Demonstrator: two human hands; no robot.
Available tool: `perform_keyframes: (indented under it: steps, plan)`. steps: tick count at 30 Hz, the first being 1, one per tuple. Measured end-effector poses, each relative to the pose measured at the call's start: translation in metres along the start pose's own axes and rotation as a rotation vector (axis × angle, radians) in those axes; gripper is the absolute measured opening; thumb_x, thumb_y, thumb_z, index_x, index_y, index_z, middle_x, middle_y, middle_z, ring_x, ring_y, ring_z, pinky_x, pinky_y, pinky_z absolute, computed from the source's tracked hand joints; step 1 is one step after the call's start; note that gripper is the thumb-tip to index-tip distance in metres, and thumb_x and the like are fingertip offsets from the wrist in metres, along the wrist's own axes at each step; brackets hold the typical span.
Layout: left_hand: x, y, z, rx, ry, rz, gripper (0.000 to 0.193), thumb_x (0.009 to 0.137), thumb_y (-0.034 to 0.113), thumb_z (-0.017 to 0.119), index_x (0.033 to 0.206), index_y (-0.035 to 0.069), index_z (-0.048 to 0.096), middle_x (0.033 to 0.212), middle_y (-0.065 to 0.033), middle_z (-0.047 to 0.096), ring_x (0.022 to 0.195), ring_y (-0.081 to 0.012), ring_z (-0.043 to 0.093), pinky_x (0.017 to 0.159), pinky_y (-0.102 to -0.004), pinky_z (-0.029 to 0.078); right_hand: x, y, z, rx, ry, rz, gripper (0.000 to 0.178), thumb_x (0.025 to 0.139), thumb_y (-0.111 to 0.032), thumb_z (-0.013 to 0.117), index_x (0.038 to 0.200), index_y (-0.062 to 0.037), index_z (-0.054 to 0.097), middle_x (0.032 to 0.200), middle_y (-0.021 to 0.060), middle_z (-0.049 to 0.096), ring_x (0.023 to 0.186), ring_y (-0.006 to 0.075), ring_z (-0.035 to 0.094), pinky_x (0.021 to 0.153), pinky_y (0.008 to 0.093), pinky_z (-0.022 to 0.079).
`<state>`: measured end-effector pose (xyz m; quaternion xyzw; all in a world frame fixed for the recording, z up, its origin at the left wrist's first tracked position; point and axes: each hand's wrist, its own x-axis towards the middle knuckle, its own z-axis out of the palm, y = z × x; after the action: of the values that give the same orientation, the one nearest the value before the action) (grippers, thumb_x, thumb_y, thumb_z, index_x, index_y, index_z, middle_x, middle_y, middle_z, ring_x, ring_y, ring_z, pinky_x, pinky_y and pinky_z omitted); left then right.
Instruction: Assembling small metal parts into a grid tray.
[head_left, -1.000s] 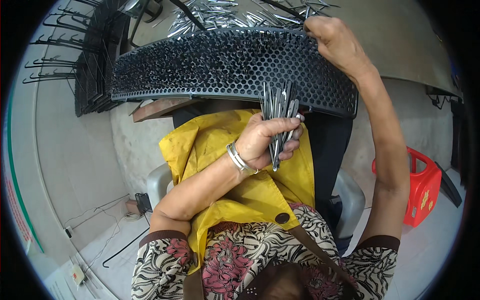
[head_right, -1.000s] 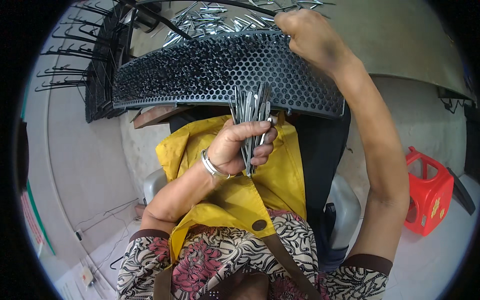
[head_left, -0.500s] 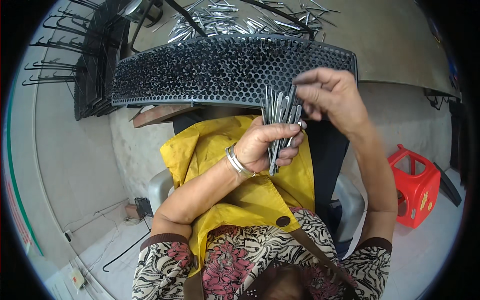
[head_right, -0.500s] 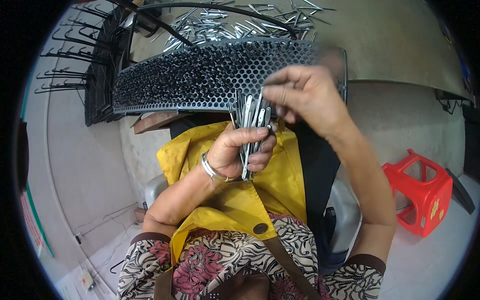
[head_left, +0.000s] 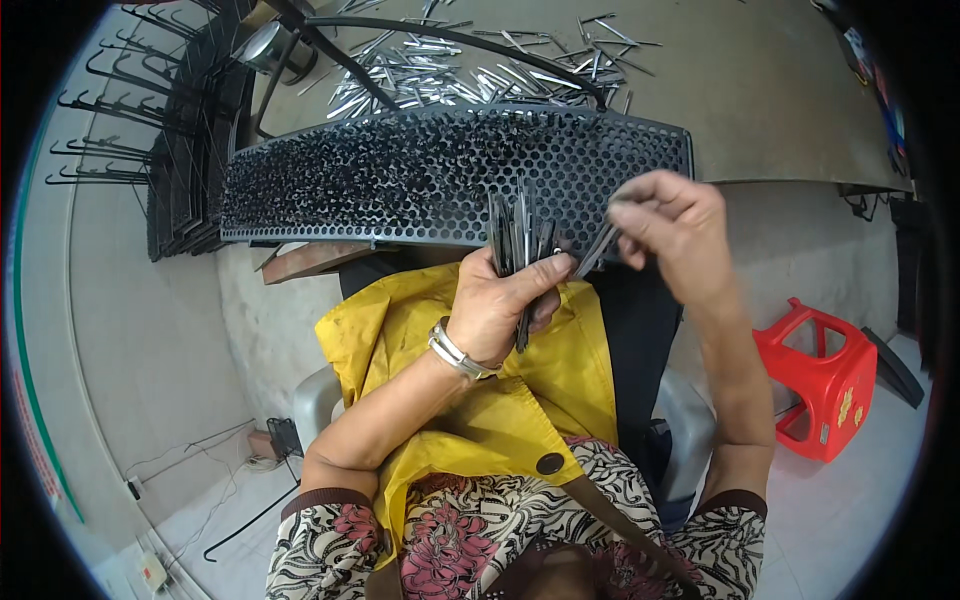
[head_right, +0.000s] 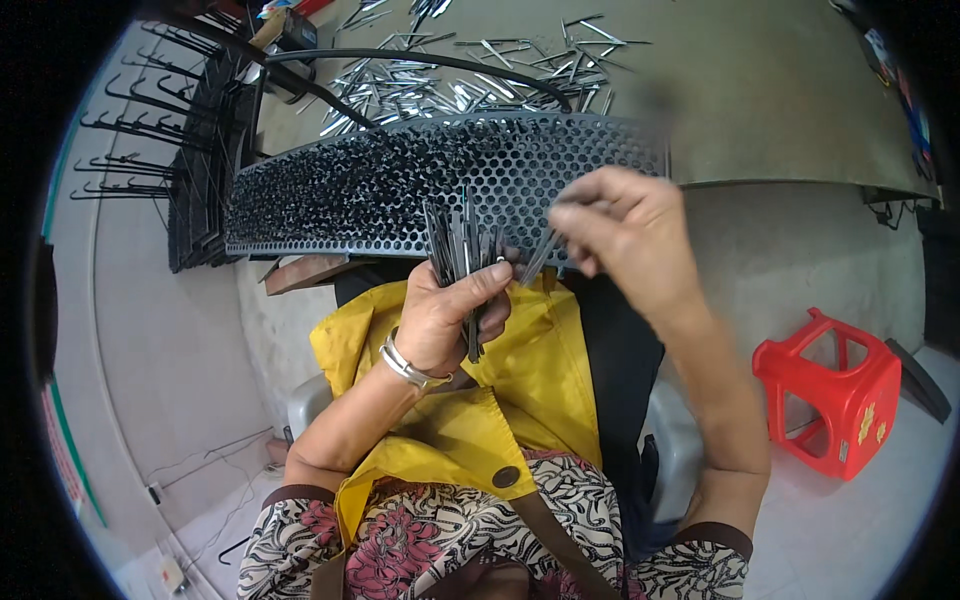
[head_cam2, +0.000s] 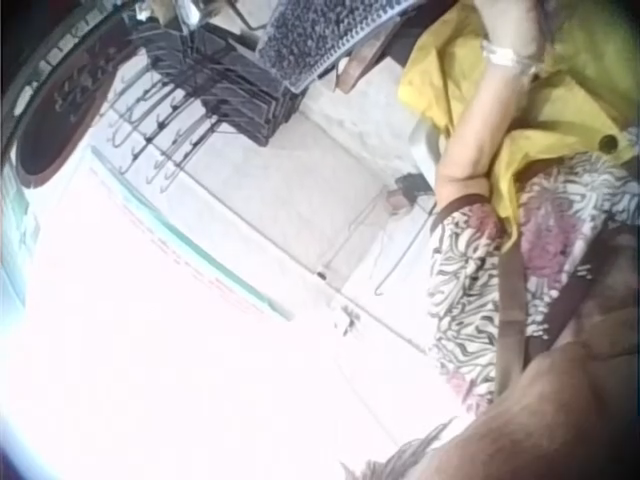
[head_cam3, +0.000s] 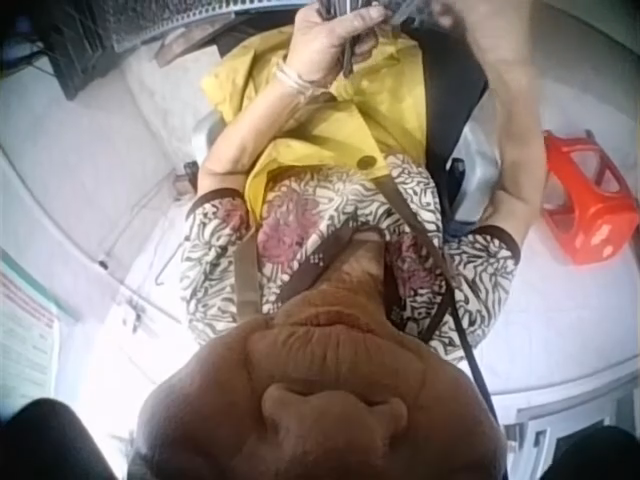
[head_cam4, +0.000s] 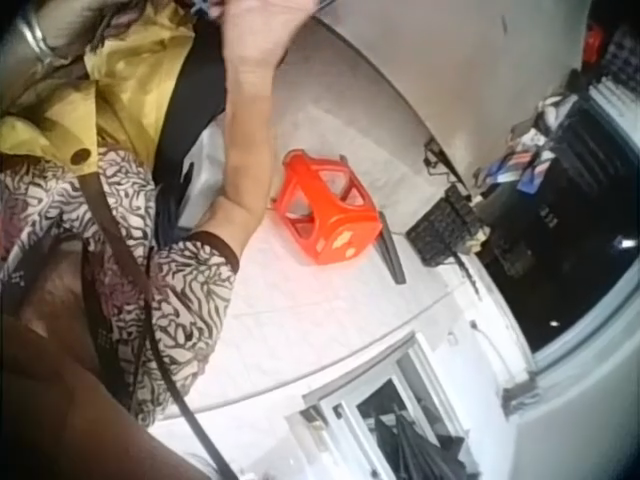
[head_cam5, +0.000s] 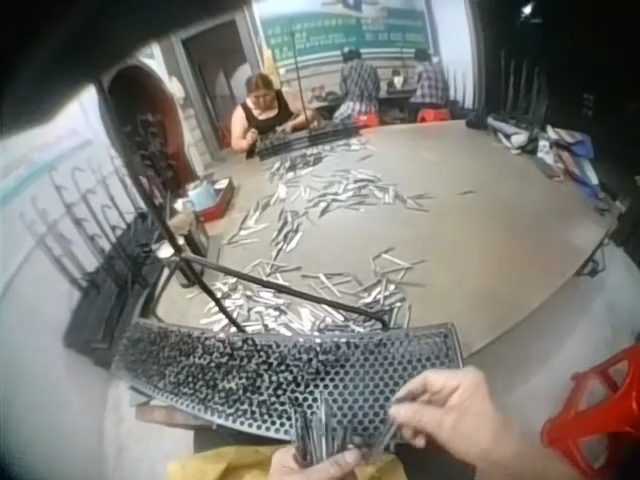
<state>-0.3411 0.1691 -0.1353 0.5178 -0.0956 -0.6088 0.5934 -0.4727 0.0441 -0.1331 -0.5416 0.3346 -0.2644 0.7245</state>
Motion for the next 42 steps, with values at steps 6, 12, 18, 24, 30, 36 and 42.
perform_keyframes:
  steps: [6, 12, 18, 24, 30, 36, 42]
  plan:
    - [0.0, 0.0, 0.001, 0.092, -0.052, -0.037, 0.007, 0.077, 0.004, 0.062, 0.078, 0.001, 0.056, 0.059, -0.0003, 0.052, 0.04, -0.0061, 0.043, 0.034, -0.019, 0.031, -0.005, 0.004, 0.013, -0.087, -0.065, 0.031, 0.008, 0.076, 0.0, 0.061, 0.082, 0.0049, 0.059, 0.061, 0.005, 0.056, 0.047, 0.0068, 0.05, 0.04, 0.0182, 0.039]
    - [0.001, 0.002, 0.002, -0.021, 0.029, -0.11, 0.007, 0.077, 0.004, 0.062, 0.076, 0.001, 0.055, 0.06, -0.0019, 0.053, 0.039, -0.0074, 0.043, 0.034, -0.0199, 0.031, 0.034, 0.001, -0.008, -0.218, 0.495, -0.359, 0.01, 0.078, 0.0, 0.06, 0.086, 0.0047, 0.061, 0.066, 0.0052, 0.058, 0.052, 0.0063, 0.05, 0.047, 0.0177, 0.041]
    - [0.001, -0.003, 0.002, -0.053, 0.042, -0.131, 0.009, 0.076, 0.003, 0.062, 0.075, 0.003, 0.053, 0.059, -0.0013, 0.052, 0.039, -0.0078, 0.043, 0.033, -0.0206, 0.031, 0.068, 0.023, -0.013, -0.458, 0.493, -0.598, 0.01, 0.077, 0.0, 0.061, 0.087, 0.0024, 0.062, 0.066, 0.0034, 0.058, 0.054, 0.0053, 0.05, 0.048, 0.0181, 0.041]
    - [0.0, 0.002, 0.005, -0.053, 0.045, -0.154, 0.009, 0.075, 0.003, 0.063, 0.075, 0.003, 0.053, 0.059, -0.001, 0.051, 0.039, -0.0079, 0.043, 0.034, -0.0207, 0.03, 0.083, 0.029, -0.017, -1.07, 0.31, -1.027, 0.009, 0.073, 0.001, 0.06, 0.082, 0.0027, 0.058, 0.071, 0.0147, 0.058, 0.061, 0.0257, 0.057, 0.055, 0.0301, 0.044]
    - [0.003, 0.003, 0.007, -0.095, 0.073, -0.162, 0.009, 0.074, 0.002, 0.063, 0.076, 0.003, 0.054, 0.061, -0.0016, 0.053, 0.04, -0.0084, 0.043, 0.035, -0.0213, 0.032, 0.066, 0.016, -0.006, -1.187, 0.217, -0.832, 0.014, 0.077, -0.005, 0.06, 0.088, 0.003, 0.058, 0.074, 0.0154, 0.059, 0.064, 0.0272, 0.057, 0.058, 0.0301, 0.045]
    - [0.002, 0.004, 0.01, -0.146, 0.08, -0.167, 0.01, 0.074, 0.002, 0.063, 0.078, 0.003, 0.054, 0.063, -0.0028, 0.054, 0.04, -0.0086, 0.043, 0.035, -0.0219, 0.033, 0.01, 0.007, 0.012, -0.466, 0.077, -0.174, 0.017, 0.079, -0.006, 0.061, 0.092, 0.0042, 0.059, 0.07, 0.001, 0.057, 0.059, 0.0057, 0.052, 0.05, 0.0197, 0.042]
    - [0.002, 0.005, 0.011, -0.132, 0.039, -0.142, 0.009, 0.075, 0.002, 0.062, 0.079, 0.002, 0.054, 0.064, -0.0033, 0.055, 0.04, -0.009, 0.044, 0.035, -0.022, 0.033, 0.007, 0.003, 0.013, -0.106, -0.065, 0.025, 0.014, 0.076, -0.001, 0.062, 0.089, 0.004, 0.06, 0.063, 0.0022, 0.056, 0.048, 0.0046, 0.049, 0.041, 0.0166, 0.038]
